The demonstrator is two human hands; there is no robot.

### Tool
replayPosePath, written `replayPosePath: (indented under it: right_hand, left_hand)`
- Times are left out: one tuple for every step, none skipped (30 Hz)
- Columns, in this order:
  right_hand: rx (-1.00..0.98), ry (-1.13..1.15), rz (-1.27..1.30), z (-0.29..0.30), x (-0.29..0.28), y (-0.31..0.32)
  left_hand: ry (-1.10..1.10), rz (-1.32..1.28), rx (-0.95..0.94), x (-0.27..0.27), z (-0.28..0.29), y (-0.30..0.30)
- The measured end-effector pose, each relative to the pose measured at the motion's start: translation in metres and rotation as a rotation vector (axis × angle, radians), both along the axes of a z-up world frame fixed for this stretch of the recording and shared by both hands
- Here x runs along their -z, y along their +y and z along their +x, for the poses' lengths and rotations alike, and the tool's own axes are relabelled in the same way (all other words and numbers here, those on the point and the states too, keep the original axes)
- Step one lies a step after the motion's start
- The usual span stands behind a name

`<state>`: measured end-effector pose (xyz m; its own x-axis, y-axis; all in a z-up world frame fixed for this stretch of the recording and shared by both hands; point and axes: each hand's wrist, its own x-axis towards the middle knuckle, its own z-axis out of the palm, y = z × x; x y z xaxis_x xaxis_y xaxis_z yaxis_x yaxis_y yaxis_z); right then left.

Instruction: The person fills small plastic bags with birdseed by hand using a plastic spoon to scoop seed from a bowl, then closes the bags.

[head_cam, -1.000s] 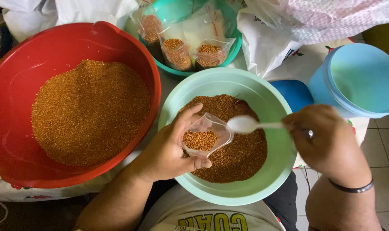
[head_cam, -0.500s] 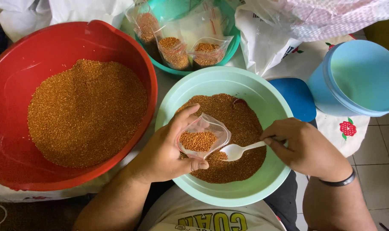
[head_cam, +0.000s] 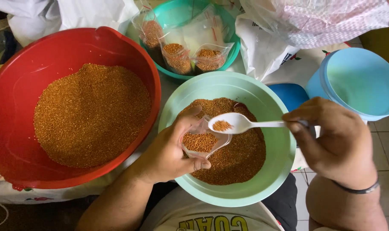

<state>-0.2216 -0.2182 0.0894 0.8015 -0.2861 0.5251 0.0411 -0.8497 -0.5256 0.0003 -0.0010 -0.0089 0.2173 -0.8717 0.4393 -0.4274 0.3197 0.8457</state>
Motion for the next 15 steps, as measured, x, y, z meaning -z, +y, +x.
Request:
replayPosePath:
  right_hand:
    - [-0.001, -0.001, -0.001, 0.001, 0.002, 0.001]
    - [-0.015, -0.028, -0.075, 0.002, 0.004, 0.002]
    - [-0.027, -0.054, -0.149, 0.003, 0.006, 0.002]
    - [-0.028, -0.054, -0.150, 0.000, 0.012, -0.002]
    - [0.080, -0.087, -0.182, -0.005, 0.019, -0.007]
    - [0.188, -0.120, -0.215, -0.009, 0.025, -0.011]
    - [0.191, -0.118, -0.215, -0.012, 0.027, -0.015]
    - [0.228, -0.051, -0.165, -0.015, 0.029, -0.018]
    - [0.266, 0.013, -0.118, -0.018, 0.031, -0.021]
    - [0.268, 0.014, -0.120, -0.017, 0.034, -0.025]
    - [0.211, 0.188, -0.075, -0.016, 0.038, -0.029]
    - [0.152, 0.362, -0.029, -0.015, 0.043, -0.033]
    - [0.154, 0.363, -0.028, -0.013, 0.047, -0.032]
    - [0.072, 0.420, -0.065, -0.011, 0.051, -0.030]
    - [-0.010, 0.475, -0.100, -0.009, 0.055, -0.029]
  left_hand:
    - [-0.001, -0.001, -0.001, -0.002, 0.000, 0.001]
    - [-0.008, 0.026, -0.009, -0.003, 0.000, 0.001]
    - [-0.014, 0.053, -0.015, -0.004, 0.000, 0.002]
    - [-0.014, 0.053, -0.015, -0.006, 0.001, 0.002]
    - [-0.004, 0.048, -0.002, -0.007, 0.001, 0.002]
    - [0.007, 0.044, 0.012, -0.007, 0.001, 0.002]
    - [0.009, 0.045, 0.015, -0.006, 0.001, 0.003]
    - [0.019, 0.073, 0.005, -0.005, 0.000, 0.004]
    - [0.028, 0.098, -0.005, -0.005, 0.001, 0.004]
    - [0.029, 0.096, -0.003, -0.005, 0.001, 0.004]
    - [0.016, 0.085, -0.007, -0.005, 0.001, 0.004]
    - [0.004, 0.074, -0.011, -0.005, 0.001, 0.004]
    - [0.005, 0.075, -0.009, -0.005, 0.001, 0.003]
    - [0.033, 0.066, 0.005, -0.004, 0.000, 0.003]
    - [0.061, 0.056, 0.019, -0.004, 0.000, 0.003]
